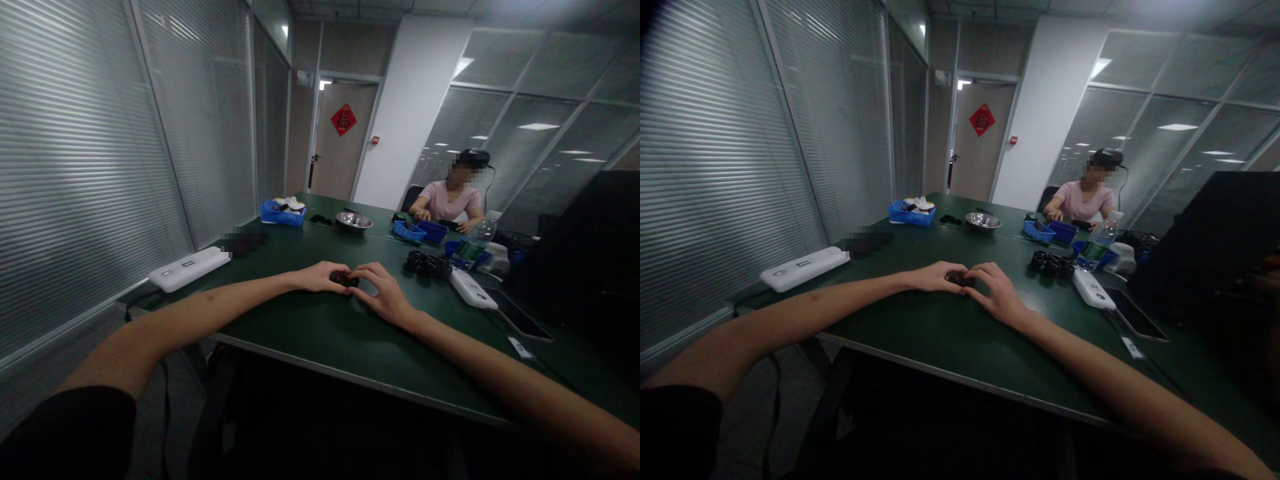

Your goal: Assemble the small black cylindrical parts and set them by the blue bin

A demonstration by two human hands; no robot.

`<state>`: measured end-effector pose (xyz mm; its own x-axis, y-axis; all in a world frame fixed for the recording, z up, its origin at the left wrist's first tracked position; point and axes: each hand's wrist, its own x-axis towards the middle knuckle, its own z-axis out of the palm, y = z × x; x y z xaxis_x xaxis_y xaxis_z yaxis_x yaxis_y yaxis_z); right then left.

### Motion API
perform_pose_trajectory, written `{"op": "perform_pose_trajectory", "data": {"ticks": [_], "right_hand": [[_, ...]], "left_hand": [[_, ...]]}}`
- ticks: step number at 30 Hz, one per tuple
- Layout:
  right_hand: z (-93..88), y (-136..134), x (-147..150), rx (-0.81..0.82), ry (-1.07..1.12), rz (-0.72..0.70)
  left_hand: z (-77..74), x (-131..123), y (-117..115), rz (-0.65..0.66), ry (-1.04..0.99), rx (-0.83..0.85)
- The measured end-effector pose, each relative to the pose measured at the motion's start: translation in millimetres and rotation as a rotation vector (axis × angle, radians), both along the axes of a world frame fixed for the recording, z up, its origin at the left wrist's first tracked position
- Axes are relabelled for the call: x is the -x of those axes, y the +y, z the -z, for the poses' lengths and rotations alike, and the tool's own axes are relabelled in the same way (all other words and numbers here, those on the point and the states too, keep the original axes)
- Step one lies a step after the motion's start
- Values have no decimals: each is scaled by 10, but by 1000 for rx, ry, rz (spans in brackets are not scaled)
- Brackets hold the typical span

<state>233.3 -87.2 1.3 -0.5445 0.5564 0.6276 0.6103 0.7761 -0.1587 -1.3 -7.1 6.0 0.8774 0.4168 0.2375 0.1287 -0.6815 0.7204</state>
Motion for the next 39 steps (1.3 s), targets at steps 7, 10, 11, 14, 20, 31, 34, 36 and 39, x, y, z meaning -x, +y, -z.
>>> {"op": "perform_pose_trajectory", "data": {"ticks": [7,10,11,14,20,31,34,36,39], "right_hand": [[-38,-46,44,23,5,-21],[-39,-60,48,42,24,-40],[-36,-63,47,47,32,-44],[-30,-68,43,62,39,-49],[-28,-66,40,23,18,-41],[-15,-24,12,36,-2,-42],[-17,-34,13,50,5,-65],[-21,-46,18,60,14,-81],[-32,-61,31,60,21,-80]], "left_hand": [[5,3,-4,-7,-15,17],[10,10,5,-13,-9,-3],[14,11,11,-13,-6,-9],[24,8,24,-10,-5,-12],[24,-1,22,-20,-5,12],[33,-10,16,-5,-28,19],[32,-8,20,-5,-23,-7],[27,-3,22,-11,-12,-17],[28,1,27,-13,-10,-8]]}}
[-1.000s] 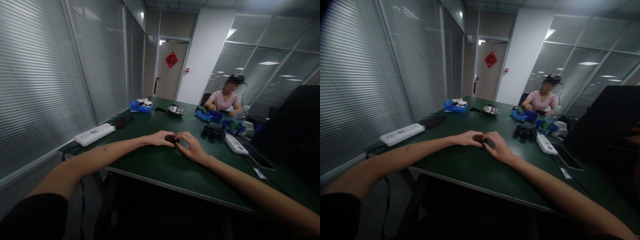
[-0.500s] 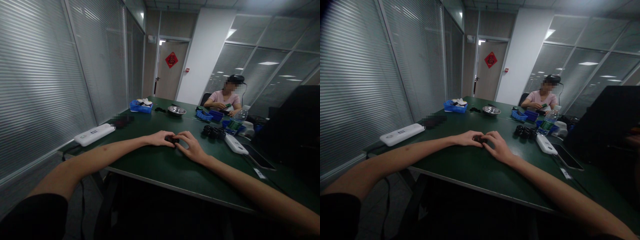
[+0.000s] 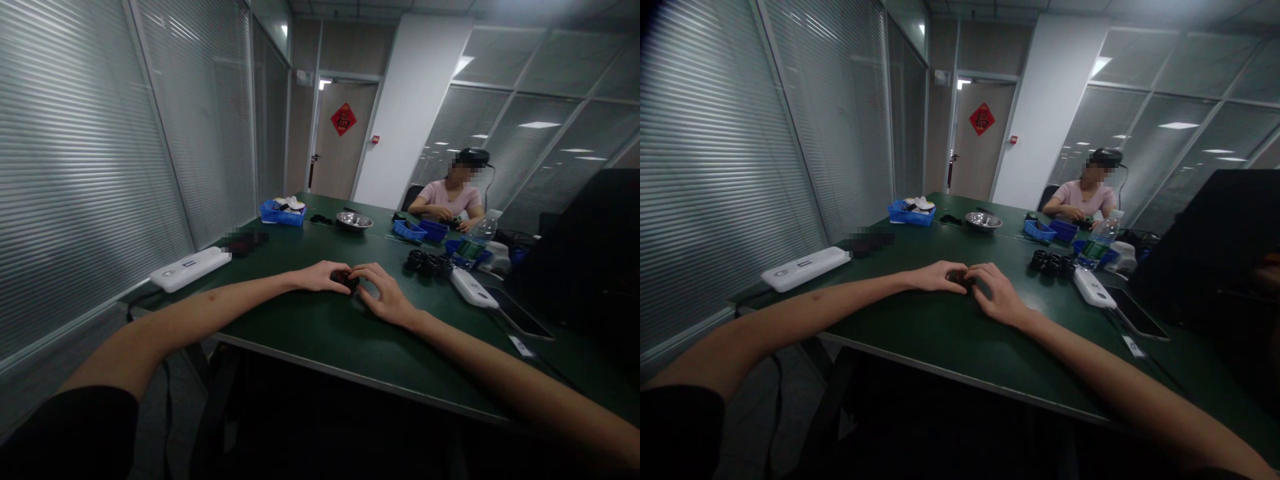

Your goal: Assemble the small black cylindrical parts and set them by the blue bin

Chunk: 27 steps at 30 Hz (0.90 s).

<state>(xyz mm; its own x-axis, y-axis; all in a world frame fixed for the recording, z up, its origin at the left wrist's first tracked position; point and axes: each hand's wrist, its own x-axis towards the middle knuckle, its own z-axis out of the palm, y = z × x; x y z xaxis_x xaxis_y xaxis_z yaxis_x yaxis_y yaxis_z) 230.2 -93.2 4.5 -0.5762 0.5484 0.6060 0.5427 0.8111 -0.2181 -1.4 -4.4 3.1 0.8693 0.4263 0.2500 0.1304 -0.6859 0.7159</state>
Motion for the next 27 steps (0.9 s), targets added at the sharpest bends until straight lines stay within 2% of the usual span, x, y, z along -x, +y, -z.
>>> {"op": "perform_pose_trajectory", "data": {"ticks": [6,14,22,27], "right_hand": [[-3,2,13,-25,15,64],[15,8,-18,-5,17,-4],[6,12,5,-39,12,58],[14,26,-16,3,27,33]], "left_hand": [[14,-2,13,-5,4,21],[-13,0,-9,-10,18,-6],[1,-8,-1,-6,8,-5],[10,-3,13,-8,22,-14]]}}
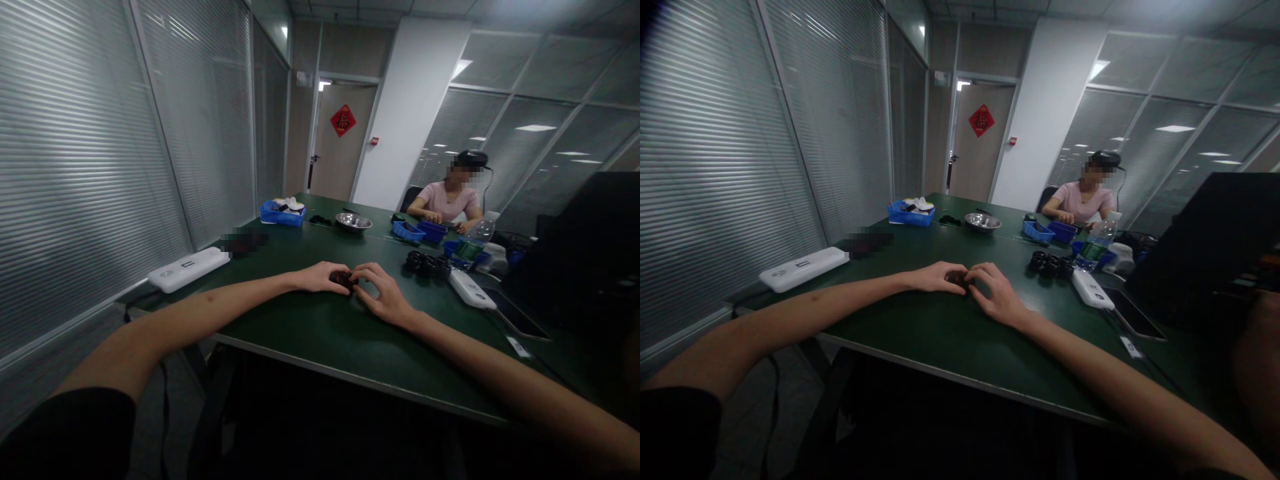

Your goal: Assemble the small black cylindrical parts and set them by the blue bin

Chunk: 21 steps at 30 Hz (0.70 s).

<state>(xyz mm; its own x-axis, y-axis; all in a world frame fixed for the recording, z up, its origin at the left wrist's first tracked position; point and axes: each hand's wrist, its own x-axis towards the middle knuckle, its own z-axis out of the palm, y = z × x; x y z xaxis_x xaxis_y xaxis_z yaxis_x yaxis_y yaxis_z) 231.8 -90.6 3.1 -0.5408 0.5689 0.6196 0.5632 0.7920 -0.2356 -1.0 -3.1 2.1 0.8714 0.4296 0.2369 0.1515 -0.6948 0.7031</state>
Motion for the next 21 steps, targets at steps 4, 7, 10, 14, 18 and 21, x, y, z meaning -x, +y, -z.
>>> {"op": "perform_pose_trajectory", "data": {"ticks": [4,7,10,14,18,21], "right_hand": [[-2,-16,-8,23,26,-22],[3,-13,-7,8,30,-22],[19,7,-5,-24,17,14],[41,29,-8,-37,-3,44],[39,19,-6,-21,-2,37],[27,2,-1,-10,-1,20]], "left_hand": [[-16,0,-12,0,-1,-3],[-35,-1,-28,-4,-5,7],[-37,-2,-32,-6,-2,14],[-19,-4,-20,-17,-1,15],[-16,-2,-12,-9,-5,4],[-21,-3,-11,-6,-5,-5]]}}
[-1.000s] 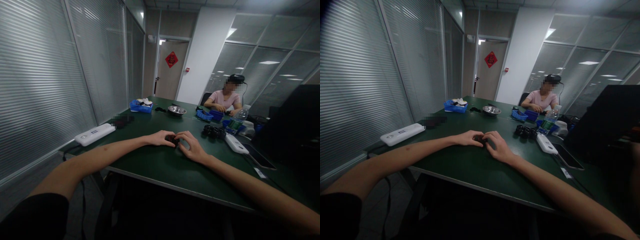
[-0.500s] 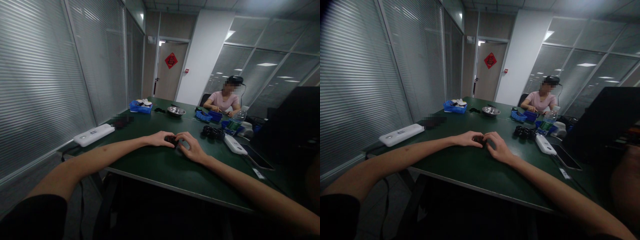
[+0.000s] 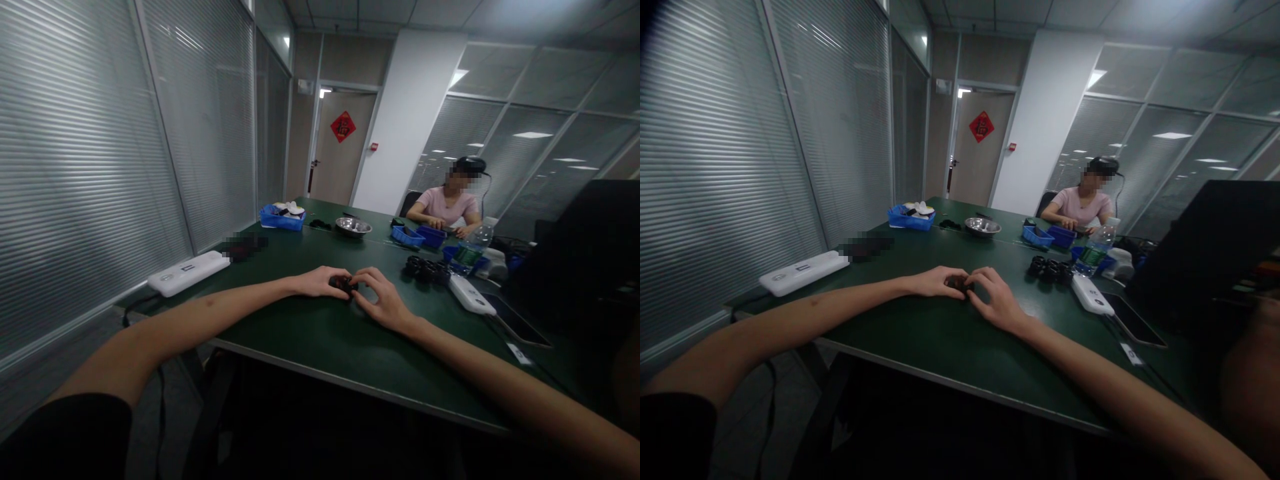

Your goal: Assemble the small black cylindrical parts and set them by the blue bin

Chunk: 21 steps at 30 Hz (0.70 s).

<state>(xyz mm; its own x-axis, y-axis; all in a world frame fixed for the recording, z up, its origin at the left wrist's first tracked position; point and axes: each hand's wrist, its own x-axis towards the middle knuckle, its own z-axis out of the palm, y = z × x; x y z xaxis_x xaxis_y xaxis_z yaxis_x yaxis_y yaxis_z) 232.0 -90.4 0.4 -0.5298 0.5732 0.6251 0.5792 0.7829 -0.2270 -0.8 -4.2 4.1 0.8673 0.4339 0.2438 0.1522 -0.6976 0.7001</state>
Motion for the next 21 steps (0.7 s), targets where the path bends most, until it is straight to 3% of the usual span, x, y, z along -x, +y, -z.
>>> {"op": "perform_pose_trajectory", "data": {"ticks": [21], "right_hand": [[-20,1,9,6,-11,-13]], "left_hand": [[21,-7,13,18,-18,22]]}}
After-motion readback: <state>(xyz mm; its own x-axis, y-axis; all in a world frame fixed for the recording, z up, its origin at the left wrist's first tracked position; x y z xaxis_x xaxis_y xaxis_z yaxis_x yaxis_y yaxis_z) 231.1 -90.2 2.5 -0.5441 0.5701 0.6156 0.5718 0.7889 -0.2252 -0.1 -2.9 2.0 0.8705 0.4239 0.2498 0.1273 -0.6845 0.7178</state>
